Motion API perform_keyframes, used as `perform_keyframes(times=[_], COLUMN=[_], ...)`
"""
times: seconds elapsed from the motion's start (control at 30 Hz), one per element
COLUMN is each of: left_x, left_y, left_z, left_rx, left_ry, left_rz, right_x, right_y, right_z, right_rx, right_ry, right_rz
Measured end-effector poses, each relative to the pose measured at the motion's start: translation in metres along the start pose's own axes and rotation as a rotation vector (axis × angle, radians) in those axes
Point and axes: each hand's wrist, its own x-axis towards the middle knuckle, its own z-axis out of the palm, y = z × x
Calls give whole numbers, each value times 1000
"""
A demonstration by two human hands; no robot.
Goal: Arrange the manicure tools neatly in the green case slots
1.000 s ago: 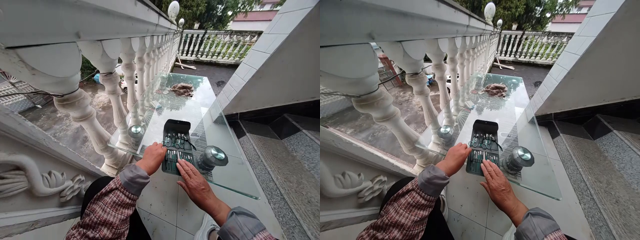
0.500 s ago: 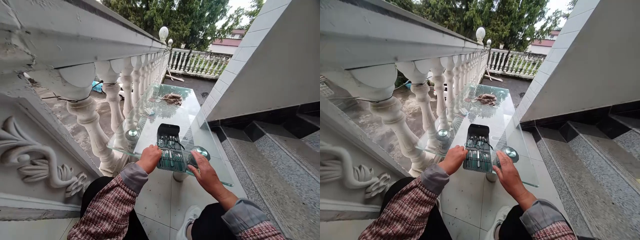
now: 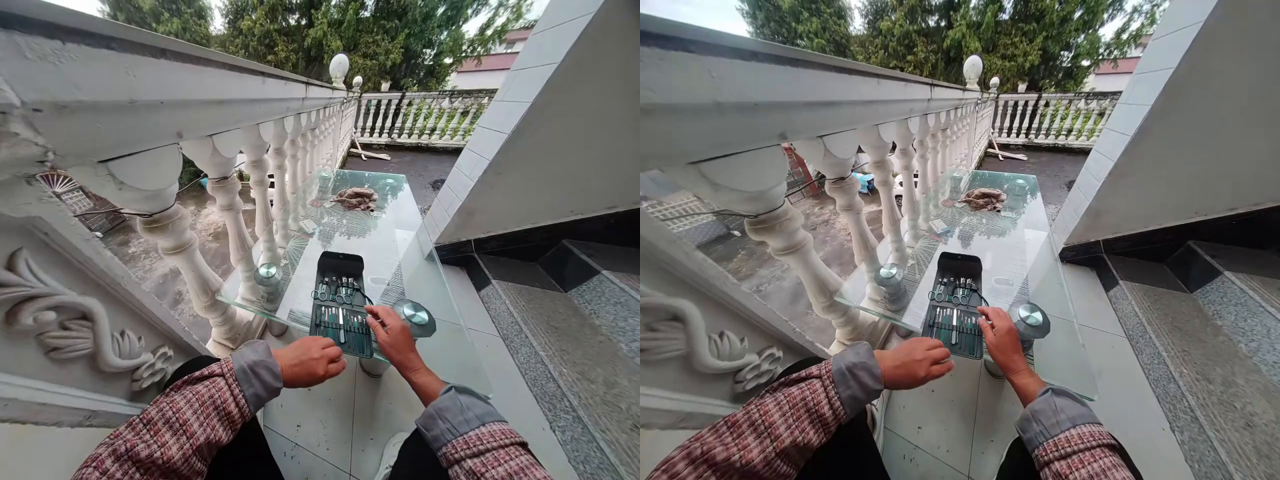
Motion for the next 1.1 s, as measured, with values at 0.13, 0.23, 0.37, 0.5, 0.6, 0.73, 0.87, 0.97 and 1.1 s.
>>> perform_keyframes(times=[0.13,0.23,0.37,0.5,0.6,0.73,0.87,0.97,1.1], left_x=[13,18,23,30,33,33,33,32,31], left_y=[-5,-13,-24,-32,-34,-35,-33,-32,-31], left_z=[15,27,37,42,42,42,43,44,47], left_rx=[4,-32,-106,-136,-127,-47,42,89,114], left_ry=[128,297,316,233,219,181,196,206,188], left_rz=[74,-21,-233,-298,-282,-209,-168,-147,-123], right_x=[-3,-7,-9,-11,-15,-22,-26,-27,-27], right_y=[-4,-7,-10,-10,-11,-12,-13,-14,-15], right_z=[-2,-3,-3,-4,-5,-5,-4,-4,-3], right_rx=[46,95,114,96,45,-19,-64,-91,-100], right_ry=[10,-13,-67,-99,-105,-126,-133,-133,-136], right_rz=[31,13,-16,-45,-95,-178,-229,-237,-239])
